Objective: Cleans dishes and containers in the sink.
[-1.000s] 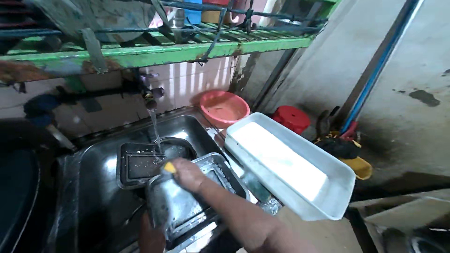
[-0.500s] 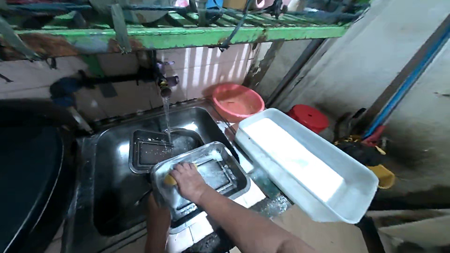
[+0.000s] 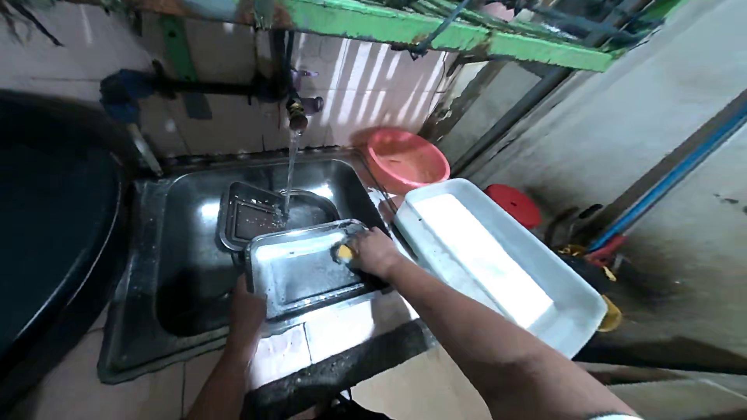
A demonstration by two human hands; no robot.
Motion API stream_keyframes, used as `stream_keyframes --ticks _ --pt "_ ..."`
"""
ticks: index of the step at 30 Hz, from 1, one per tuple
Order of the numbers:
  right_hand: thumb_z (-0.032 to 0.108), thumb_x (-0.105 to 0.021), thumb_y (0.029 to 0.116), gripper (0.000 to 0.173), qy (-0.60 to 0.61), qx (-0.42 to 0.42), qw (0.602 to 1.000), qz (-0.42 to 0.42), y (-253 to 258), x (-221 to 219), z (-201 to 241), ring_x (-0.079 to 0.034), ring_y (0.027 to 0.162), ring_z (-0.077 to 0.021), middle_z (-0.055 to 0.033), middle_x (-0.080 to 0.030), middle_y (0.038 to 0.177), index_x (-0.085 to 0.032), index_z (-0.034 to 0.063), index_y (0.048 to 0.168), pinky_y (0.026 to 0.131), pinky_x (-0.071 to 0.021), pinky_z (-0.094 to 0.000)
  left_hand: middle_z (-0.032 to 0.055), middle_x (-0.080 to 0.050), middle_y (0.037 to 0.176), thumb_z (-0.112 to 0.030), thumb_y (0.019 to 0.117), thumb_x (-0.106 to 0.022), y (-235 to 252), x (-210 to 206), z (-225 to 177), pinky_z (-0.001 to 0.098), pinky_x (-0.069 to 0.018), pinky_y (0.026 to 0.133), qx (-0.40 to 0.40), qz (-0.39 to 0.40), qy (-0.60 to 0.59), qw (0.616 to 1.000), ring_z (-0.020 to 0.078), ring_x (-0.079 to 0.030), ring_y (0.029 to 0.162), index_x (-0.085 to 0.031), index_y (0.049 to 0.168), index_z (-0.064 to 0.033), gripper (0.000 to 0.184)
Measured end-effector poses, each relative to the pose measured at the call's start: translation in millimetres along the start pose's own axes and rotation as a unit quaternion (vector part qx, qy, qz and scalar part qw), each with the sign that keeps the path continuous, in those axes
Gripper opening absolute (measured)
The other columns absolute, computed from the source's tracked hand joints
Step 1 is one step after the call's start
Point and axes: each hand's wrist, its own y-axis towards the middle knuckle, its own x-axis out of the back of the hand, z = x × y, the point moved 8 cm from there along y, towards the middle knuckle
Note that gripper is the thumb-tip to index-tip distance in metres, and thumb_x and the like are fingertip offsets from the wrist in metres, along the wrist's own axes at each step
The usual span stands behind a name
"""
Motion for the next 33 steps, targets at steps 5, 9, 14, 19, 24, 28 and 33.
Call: stream_keyframes --ticks 5,9,14,19,24,28,33 --pt "0.026 -0.069 0.0948 0.039 0.053 -0.008 0.998 0.014 -39.8 -15.8 9.7 -0.059 0.127 -0.0329 -0.0132 -0.067 0.132 -0.068 0.011 0.131 0.113 -0.038 -0.0554 0.0272 -0.059 0.135 0.002 0.0985 -0.056 5.6 -1.3 -0.4 0.0532 -0.0489 0.101 -0.005 0.004 -0.01 1.0 0.0376 -0.06 0.122 -0.044 0.149 -0.0005 0.052" --pt "0.019 -0.072 0.0931 0.037 0.218 0.007 0.974 0.06 -46.6 -11.3 63.5 -0.058 0.127 -0.0379 -0.0185 -0.065 0.132 -0.069 0.008 0.128 0.107 -0.0451 -0.059 0.0283 -0.056 0.137 0.003 0.0983 -0.056 10.6 -5.8 2.0 0.0551 -0.048 0.101 0.006 0.022 -0.006 1.0 0.0396 -0.058 0.123 -0.038 0.154 -0.0029 0.058" --pt "0.014 -0.07 0.0933 0.04 0.22 0.06 0.973 -0.031 -1.6 -13.7 113.4 -0.052 0.134 -0.0382 -0.0165 -0.06 0.14 -0.067 0.0114 0.133 0.106 -0.0443 -0.0615 0.0294 -0.057 0.135 -0.003 0.0985 -0.06 15.3 -10.1 7.0 0.0581 -0.0483 0.1 0.021 0.055 0.06 0.996 0.043 -0.059 0.121 -0.034 0.158 -0.0071 0.065" --pt "0.019 -0.068 0.0985 0.034 0.293 -0.03 0.95 -0.104 34.8 4.4 104.8 -0.06 0.126 -0.0398 -0.0214 -0.065 0.13 -0.067 0.0037 0.129 0.105 -0.0484 -0.0585 0.0263 -0.057 0.138 -0.006 0.0996 -0.061 14.4 -8.8 9.4 0.0554 -0.0469 0.104 0.009 0.055 -0.015 0.998 0.0383 -0.057 0.125 -0.039 0.155 -0.0045 0.059" --pt "0.031 -0.064 0.1024 0.04 0.596 -0.11 0.791 -0.086 63.4 -3.2 142.4 -0.066 0.103 -0.0358 -0.0229 -0.068 0.115 -0.06 0.0027 0.131 0.091 -0.0523 -0.0564 0.0231 -0.056 0.143 -0.028 0.1082 -0.052 11.3 -4.1 6.5 0.0555 -0.0413 0.111 -0.03 0.041 -0.033 0.998 0.0359 -0.054 0.132 -0.043 0.153 -0.0038 0.052" --pt "0.022 -0.067 0.0999 0.035 0.669 -0.087 0.735 -0.065 46.9 -9.5 160.5 -0.065 0.099 -0.03 -0.0205 -0.067 0.111 -0.061 -0.0002 0.126 0.089 -0.0529 -0.0506 0.0251 -0.057 0.141 -0.037 0.1126 -0.032 9.1 -1.3 6.2 0.0567 -0.0384 0.113 -0.047 0.01 -0.067 0.997 0.037 -0.053 0.133 -0.051 0.146 0.0009 0.054" --pt "0.017 -0.071 0.0976 0.036 0.581 -0.05 0.808 0.087 0.7 -9.6 172.1 -0.065 0.107 -0.032 -0.0212 -0.067 0.119 -0.062 0.0044 0.131 0.094 -0.0512 -0.0528 0.021 -0.063 0.13 -0.062 0.1067 -0.019 8.9 -1.5 20.5 0.0577 -0.0486 0.101 0.001 -0.014 -0.234 0.972 0.0327 -0.06 0.12 -0.057 0.139 -0.005 0.076"
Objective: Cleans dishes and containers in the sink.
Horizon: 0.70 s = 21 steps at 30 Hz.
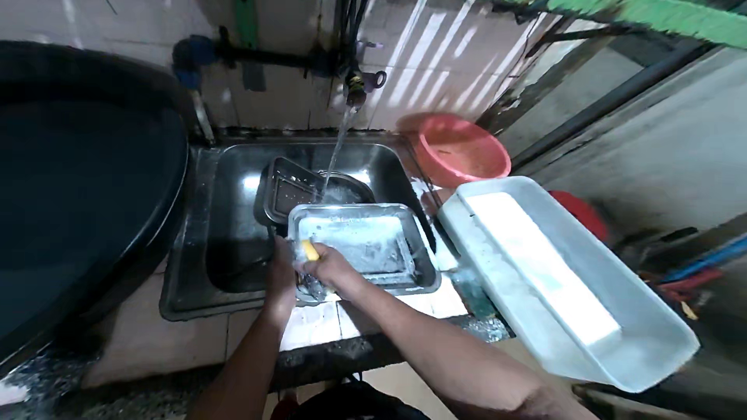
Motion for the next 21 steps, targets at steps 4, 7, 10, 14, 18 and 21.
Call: stream_keyframes --ticks 4,7,10,14,18,21 --pt "0.017 -0.075 0.094 0.038 -0.128 0.002 0.988 0.087 -9.1 -4.1 3.8 -0.064 0.111 -0.0334 -0.0214 -0.067 0.12 -0.065 0.0042 0.129 0.098 -0.0498 -0.0557 0.009 -0.068 0.11 -0.054 0.1074 -0.037 0.7 -8.9 1.9 0.0417 -0.0572 0.079 0.034 0.085 -0.168 0.982 0.0182 -0.066 0.093 -0.057 0.135 -0.0123 0.054" --pt "0.019 -0.074 0.0947 0.04 -0.194 0.011 0.973 0.127 -16.0 -4.5 9.5 -0.064 0.115 -0.0371 -0.0239 -0.066 0.122 -0.065 0.0026 0.13 0.1 -0.0477 -0.0593 0.0096 -0.062 0.127 -0.011 0.1036 -0.046 5.8 -15.7 -4.3 0.0396 -0.0551 0.083 0.028 0.145 -0.146 0.978 0.0178 -0.063 0.101 -0.037 0.154 -0.0205 0.052" --pt "0.021 -0.073 0.0956 0.036 -0.257 0.022 0.956 0.137 -26.1 8.7 -0.3 -0.065 0.11 -0.0386 -0.0246 -0.068 0.117 -0.067 0.0007 0.124 0.097 -0.0488 -0.0606 0.0158 -0.061 0.133 0.001 0.0944 -0.053 8.8 -14.9 -6.1 0.0479 -0.0558 0.085 0.006 0.125 -0.05 0.991 0.0259 -0.064 0.107 -0.038 0.155 -0.0182 0.066" --pt "0.032 -0.07 0.0984 0.034 -0.299 0.064 0.95 0.061 -44.4 60.8 -29.8 -0.067 0.105 -0.0342 -0.0182 -0.07 0.114 -0.069 0.0071 0.121 0.094 -0.0518 -0.0602 0.0185 -0.064 0.128 0.005 0.0875 -0.058 12.1 -11.6 -9.0 0.0506 -0.0574 0.085 -0.002 0.069 0.018 0.997 0.029 -0.067 0.106 -0.047 0.15 -0.0146 0.066" --pt "0.043 -0.064 0.0991 0.041 -0.371 0.141 0.917 -0.037 -66.4 42.9 -15.8 -0.064 0.121 -0.0293 -0.0114 -0.069 0.126 -0.069 0.0125 0.126 0.105 -0.0499 -0.0533 0.0218 -0.061 0.132 0.0 0.0913 -0.059 15.7 -11.5 -3.3 0.0546 -0.0542 0.09 0.002 0.055 0.056 0.997 0.0334 -0.064 0.112 -0.043 0.154 -0.0135 0.066" --pt "0.034 -0.065 0.0987 0.042 -0.383 0.215 0.898 -0.023 -60.0 -7.9 7.9 -0.06 0.125 -0.0331 -0.0151 -0.067 0.129 -0.066 0.0094 0.132 0.106 -0.0474 -0.0531 0.0266 -0.059 0.131 0.006 0.093 -0.06 26.8 -9.4 -9.1 0.0492 -0.0502 0.096 -0.007 0.06 0.117 0.991 0.0327 -0.061 0.111 -0.037 0.154 -0.002 0.066"
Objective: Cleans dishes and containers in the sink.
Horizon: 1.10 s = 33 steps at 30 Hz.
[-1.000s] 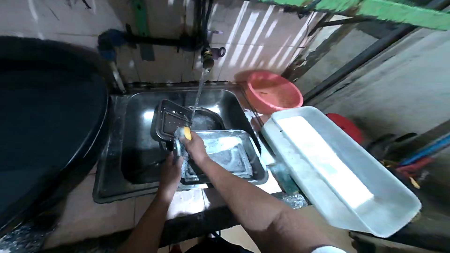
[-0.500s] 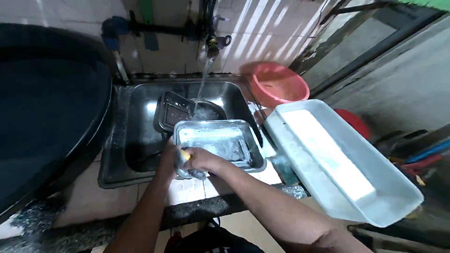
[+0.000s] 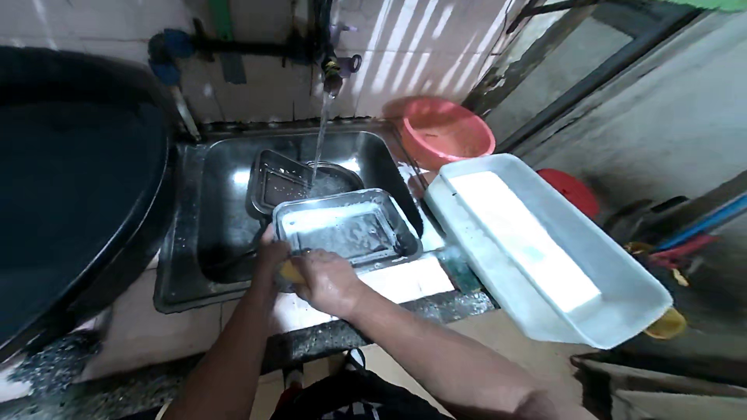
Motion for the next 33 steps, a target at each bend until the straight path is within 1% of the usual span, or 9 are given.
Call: stream_keyframes --ticks 2,5,10,16,21,24,26,29,33 --pt "0.029 -0.066 0.0985 0.038 -0.014 0.071 0.997 -0.022 -0.4 -1.6 4.0 -0.06 0.124 -0.0323 -0.0142 -0.067 0.128 -0.067 0.0099 0.131 0.106 -0.0477 -0.0514 0.0256 -0.057 0.135 0.009 0.0913 -0.062 -1.0 5.1 -2.7 0.0489 -0.0501 0.097 0.018 0.003 0.003 1.0 0.0329 -0.06 0.114 -0.033 0.156 -0.0029 0.072" --pt "0.023 -0.07 0.0956 0.027 -0.04 0.156 0.984 -0.073 -22.9 12.6 -27.6 -0.063 0.123 -0.0285 -0.0101 -0.07 0.125 -0.073 0.0126 0.12 0.105 -0.0514 -0.0499 0.0206 -0.055 0.143 0.0 0.0922 -0.063 -13.3 6.2 1.4 0.0571 -0.0502 0.094 0.048 -0.01 -0.018 0.999 0.0363 -0.058 0.12 -0.03 0.162 -0.0185 0.079" --pt "0.037 -0.064 0.0983 0.04 -0.09 0.013 0.994 -0.069 -44.5 34.8 -89.6 -0.061 0.127 -0.0313 -0.0137 -0.068 0.129 -0.07 0.0093 0.126 0.111 -0.0449 -0.0513 0.0223 -0.05 0.148 0.003 0.095 -0.058 -11.1 4.2 1.2 0.0539 -0.0482 0.101 0.019 -0.03 -0.059 0.998 0.0351 -0.056 0.127 -0.03 0.161 -0.0133 0.073" --pt "0.033 -0.064 0.0988 0.035 -0.036 0.076 0.993 -0.082 -8.7 4.9 -13.2 -0.065 0.119 -0.0315 -0.0145 -0.071 0.12 -0.07 0.0082 0.123 0.105 -0.0496 -0.0509 0.0272 -0.054 0.14 0.004 0.0947 -0.06 -7.4 7.0 -5.9 0.0557 -0.0463 0.101 0.033 -0.022 0.058 0.998 0.039 -0.057 0.121 -0.033 0.158 -0.0059 0.07" --pt "0.037 -0.063 0.1003 0.04 -0.051 -0.062 0.987 -0.142 -49.4 41.2 -124.5 -0.063 0.126 -0.0322 -0.0156 -0.071 0.126 -0.071 0.0065 0.125 0.112 -0.0457 -0.052 0.0221 -0.054 0.143 0.004 0.0908 -0.062 -11.1 6.4 2.9 0.059 -0.049 0.096 0.033 -0.027 0.022 0.999 0.0382 -0.057 0.122 -0.032 0.16 -0.0157 0.078" --pt "0.041 -0.061 0.1015 0.039 -0.059 -0.115 0.987 -0.093 -52.1 58.1 -159.8 -0.064 0.122 -0.0313 -0.0146 -0.072 0.121 -0.072 0.0073 0.12 0.11 -0.0465 -0.0528 0.0216 -0.054 0.144 0.007 0.0895 -0.061 -10.9 6.5 -3.0 0.0565 -0.0479 0.101 -0.002 -0.039 0.003 0.999 0.0353 -0.056 0.126 -0.035 0.158 -0.0118 0.076" --pt "0.039 -0.062 0.1009 0.039 -0.037 -0.15 0.988 -0.006 -35.6 49.7 -134.6 -0.062 0.123 -0.0344 -0.0159 -0.069 0.125 -0.069 0.0091 0.125 0.107 -0.0467 -0.0574 0.022 -0.053 0.144 0.009 0.0892 -0.061 -8.7 6.1 -2.1 0.0556 -0.0472 0.102 -0.005 -0.046 -0.007 0.999 0.0351 -0.056 0.126 -0.036 0.157 -0.01 0.075" --pt "0.029 -0.066 0.0992 0.038 0.038 -0.097 0.991 0.083 5.9 13.3 -61.6 -0.06 0.125 -0.0361 -0.0167 -0.063 0.136 -0.067 0.0096 0.132 0.104 -0.0481 -0.0604 0.0221 -0.053 0.145 0.006 0.0913 -0.061 -12.9 4.9 -1.4 0.0543 -0.0499 0.098 0.004 -0.056 -0.011 0.998 0.035 -0.058 0.123 -0.034 0.158 -0.0121 0.074" --pt "0.02 -0.071 0.096 0.032 0.102 -0.027 0.986 0.126 32.0 -6.2 -39.8 -0.061 0.121 -0.0395 -0.0217 -0.062 0.133 -0.069 0.0024 0.123 0.102 -0.048 -0.0617 0.025 -0.052 0.143 0.001 0.0956 -0.06 -17.4 8.1 -0.6 0.056 -0.0496 0.096 0.039 -0.055 0.005 0.998 0.0382 -0.058 0.12 -0.027 0.161 -0.0129 0.075"
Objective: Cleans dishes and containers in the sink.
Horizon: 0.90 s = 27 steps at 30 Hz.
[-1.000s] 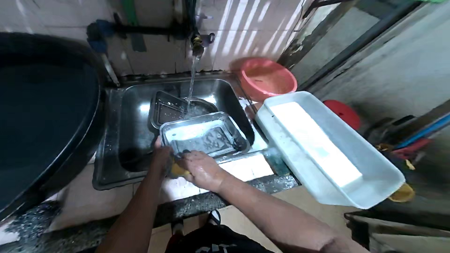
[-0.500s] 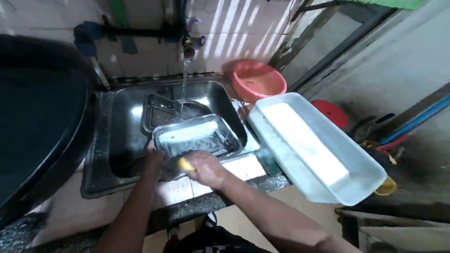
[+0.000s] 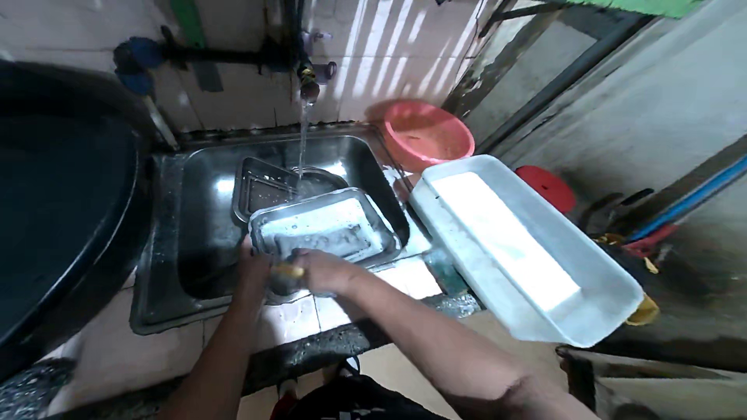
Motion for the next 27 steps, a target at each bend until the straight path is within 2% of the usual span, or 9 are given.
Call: stream_keyframes --ticks 4,6,10,12,14,16,19,24,27 --pt "0.017 -0.075 0.0927 0.037 -0.029 -0.139 0.989 0.031 -41.6 42.6 -77.3 -0.06 0.123 -0.0407 -0.0223 -0.063 0.134 -0.068 0.0043 0.127 0.104 -0.0452 -0.0641 0.0219 -0.049 0.149 0.0 0.0964 -0.06 1.3 -4.1 6.3 0.0565 -0.0485 0.101 -0.003 0.021 -0.03 0.999 0.0365 -0.056 0.127 -0.029 0.162 -0.0152 0.074" --pt "0.017 -0.076 0.0915 0.031 -0.061 -0.168 0.984 0.008 -49.9 57.4 -101.0 -0.06 0.123 -0.038 -0.019 -0.064 0.132 -0.071 0.0065 0.121 0.105 -0.0456 -0.0624 0.0199 -0.051 0.148 -0.001 0.0953 -0.061 4.4 -5.6 10.5 0.0557 -0.0505 0.098 0.006 0.025 -0.045 0.999 0.0349 -0.058 0.125 -0.031 0.161 -0.0175 0.074" --pt "0.007 -0.077 0.0856 0.022 -0.084 0.025 0.993 -0.084 -23.0 29.9 -30.5 -0.064 0.118 -0.0352 -0.0167 -0.07 0.12 -0.077 0.0048 0.107 0.103 -0.0507 -0.0561 0.0176 -0.049 0.151 -0.012 0.0999 -0.06 7.8 -9.2 14.7 0.0562 -0.0494 0.101 -0.011 0.047 -0.067 0.997 0.0336 -0.056 0.129 -0.028 0.162 -0.0198 0.07" --pt "0.01 -0.074 0.0885 0.021 -0.103 0.085 0.98 -0.146 7.6 18.7 -2.8 -0.062 0.122 -0.036 -0.017 -0.07 0.122 -0.077 0.0041 0.109 0.104 -0.0502 -0.0546 0.0175 -0.053 0.148 -0.024 0.1046 -0.059 8.2 -8.8 12.0 0.0537 -0.0495 0.103 -0.042 0.049 -0.072 0.995 0.0308 -0.058 0.127 -0.032 0.16 -0.0174 0.062" --pt "0.015 -0.07 0.094 0.025 -0.12 0.056 0.973 -0.188 37.0 26.3 0.5 -0.059 0.126 -0.0363 -0.0179 -0.067 0.128 -0.075 0.0043 0.116 0.105 -0.0488 -0.0542 0.0157 -0.059 0.141 -0.029 0.1064 -0.056 8.6 -8.4 9.6 0.0501 -0.0519 0.101 -0.067 0.043 -0.073 0.994 0.0266 -0.062 0.121 -0.039 0.157 -0.0165 0.055" --pt "0.019 -0.065 0.0983 0.029 -0.113 -0.011 0.972 -0.207 59.1 43.0 -3.8 -0.057 0.129 -0.0376 -0.0197 -0.064 0.132 -0.071 0.0032 0.122 0.107 -0.0472 -0.0555 0.015 -0.057 0.144 -0.029 0.1068 -0.055 8.4 -10.3 10.0 0.05 -0.0504 0.104 -0.07 0.055 -0.087 0.992 0.0259 -0.06 0.125 -0.037 0.158 -0.0166 0.055" --pt "0.022 -0.067 0.097 0.03 -0.093 -0.072 0.966 -0.229 65.8 45.8 1.7 -0.059 0.126 -0.0372 -0.0193 -0.064 0.129 -0.071 0.0022 0.118 0.102 -0.0506 -0.0552 0.0145 -0.05 0.152 -0.035 0.1081 -0.051 5.7 -12.7 13.0 0.0516 -0.0455 0.11 -0.069 0.064 -0.09 0.992 0.0268 -0.054 0.134 -0.031 0.161 -0.0169 0.059" --pt "0.021 -0.07 0.0955 0.03 -0.088 -0.036 0.984 -0.153 23.5 8.2 16.2 -0.06 0.124 -0.038 -0.0205 -0.064 0.129 -0.072 0.0015 0.118 0.101 -0.0513 -0.0561 0.0132 -0.042 0.159 -0.045 0.1105 -0.036 1.9 -6.0 11.5 0.0571 -0.0357 0.116 -0.087 0.031 -0.045 0.995 0.0306 -0.044 0.144 -0.033 0.161 -0.0143 0.059" --pt "0.017 -0.076 0.0907 0.023 -0.091 0.0 0.993 -0.076 0.6 5.8 5.2 -0.061 0.122 -0.0356 -0.0162 -0.068 0.125 -0.075 0.0047 0.11 0.102 -0.0507 -0.0558 0.0175 -0.046 0.156 -0.038 0.1093 -0.044 2.3 -7.3 12.8 0.0603 -0.0392 0.111 -0.077 0.028 -0.008 0.997 0.0357 -0.048 0.139 -0.034 0.16 -0.0123 0.057"
